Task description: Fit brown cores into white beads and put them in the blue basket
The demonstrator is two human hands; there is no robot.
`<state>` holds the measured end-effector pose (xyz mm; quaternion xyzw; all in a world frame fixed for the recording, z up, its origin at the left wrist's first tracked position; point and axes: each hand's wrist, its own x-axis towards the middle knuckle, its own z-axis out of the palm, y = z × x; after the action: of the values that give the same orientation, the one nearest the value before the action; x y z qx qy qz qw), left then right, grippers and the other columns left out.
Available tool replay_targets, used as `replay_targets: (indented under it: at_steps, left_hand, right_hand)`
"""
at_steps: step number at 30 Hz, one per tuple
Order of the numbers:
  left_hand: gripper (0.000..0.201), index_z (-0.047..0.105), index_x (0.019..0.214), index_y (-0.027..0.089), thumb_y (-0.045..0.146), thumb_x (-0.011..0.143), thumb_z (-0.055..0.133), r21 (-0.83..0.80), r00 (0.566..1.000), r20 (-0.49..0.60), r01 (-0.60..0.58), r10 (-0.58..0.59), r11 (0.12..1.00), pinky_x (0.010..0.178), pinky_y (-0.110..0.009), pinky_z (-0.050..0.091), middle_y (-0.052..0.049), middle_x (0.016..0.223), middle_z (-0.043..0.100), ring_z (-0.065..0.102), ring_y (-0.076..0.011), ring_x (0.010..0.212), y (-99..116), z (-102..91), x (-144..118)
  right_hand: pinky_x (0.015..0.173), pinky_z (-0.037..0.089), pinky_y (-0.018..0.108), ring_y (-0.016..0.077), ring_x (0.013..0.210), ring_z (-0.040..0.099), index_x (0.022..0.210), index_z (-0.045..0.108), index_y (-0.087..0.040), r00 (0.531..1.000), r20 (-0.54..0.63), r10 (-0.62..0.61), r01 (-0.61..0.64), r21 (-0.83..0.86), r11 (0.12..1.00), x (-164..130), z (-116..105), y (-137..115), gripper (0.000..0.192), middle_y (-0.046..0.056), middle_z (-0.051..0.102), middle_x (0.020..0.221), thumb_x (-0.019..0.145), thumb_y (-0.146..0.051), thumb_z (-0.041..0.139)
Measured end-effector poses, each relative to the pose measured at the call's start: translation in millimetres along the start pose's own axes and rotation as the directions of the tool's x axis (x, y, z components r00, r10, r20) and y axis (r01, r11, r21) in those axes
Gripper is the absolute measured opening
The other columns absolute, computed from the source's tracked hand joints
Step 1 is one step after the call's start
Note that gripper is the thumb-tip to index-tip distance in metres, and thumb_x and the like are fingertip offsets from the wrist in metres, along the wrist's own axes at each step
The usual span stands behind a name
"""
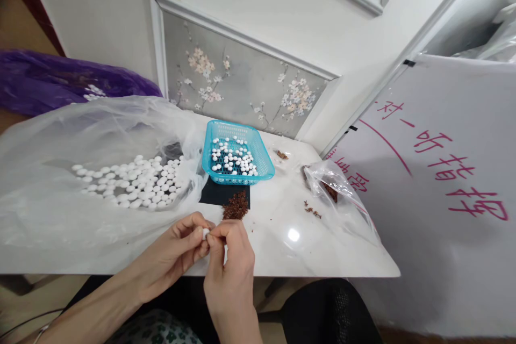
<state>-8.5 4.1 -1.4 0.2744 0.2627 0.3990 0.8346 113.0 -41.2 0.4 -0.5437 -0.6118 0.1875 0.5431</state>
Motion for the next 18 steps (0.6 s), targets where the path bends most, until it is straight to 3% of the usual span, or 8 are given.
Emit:
replay_targets:
  at_steps: [10, 15, 18]
  left_hand:
    - [0.015, 0.063, 0.070, 0.013, 0.023, 0.074, 0.074, 0.019, 0.999, 0.018, -0.034, 0.034, 0.999, 0.067, -0.017, 0.045, 0.001, 0.070, 0.061, 0.054, -0.0055, 0.064, -1.5, -2.6, 0.6]
    - [0.015, 0.064, 0.075, 0.013, 0.023, 0.073, 0.074, -0.008, 1.000, 0.005, -0.004, 0.004, 1.000, 0.067, -0.016, 0.046, 0.001, 0.070, 0.060, 0.055, -0.0050, 0.063, -0.1, 0.2, 0.1]
    - [0.018, 0.063, 0.087, 0.014, 0.023, 0.075, 0.073, -0.020, 0.999, 0.052, 0.000, 0.001, 1.000, 0.072, -0.019, 0.048, 0.000, 0.075, 0.062, 0.056, -0.0054, 0.064, 1.2, 2.5, -0.6]
  right_hand:
    - [0.065, 0.043, 0.025, 0.0141, 0.071, 0.053, 0.078, 0.048, -0.020, 0.999, 0.028, -0.045, 0.049, -0.140, 0.989, 3.1, 0.1, -8.6, 0.016, 0.000, 0.052, 0.076, 0.090, -0.011, 0.042]
    - [0.066, 0.047, 0.024, 0.0134, 0.072, 0.055, 0.092, 0.054, -0.020, 0.983, 0.132, 0.131, -0.141, 0.074, 0.987, 7.5, -7.5, -5.0, 0.009, 0.000, 0.055, 0.079, 0.093, -0.022, 0.046]
    - [0.075, 0.049, 0.026, 0.0147, 0.084, 0.058, 0.109, 0.057, -0.020, 0.967, 0.233, 0.102, -0.144, 0.168, 0.975, 10.4, -16.0, -3.3, 0.022, 0.004, 0.058, 0.092, 0.096, -0.024, 0.041]
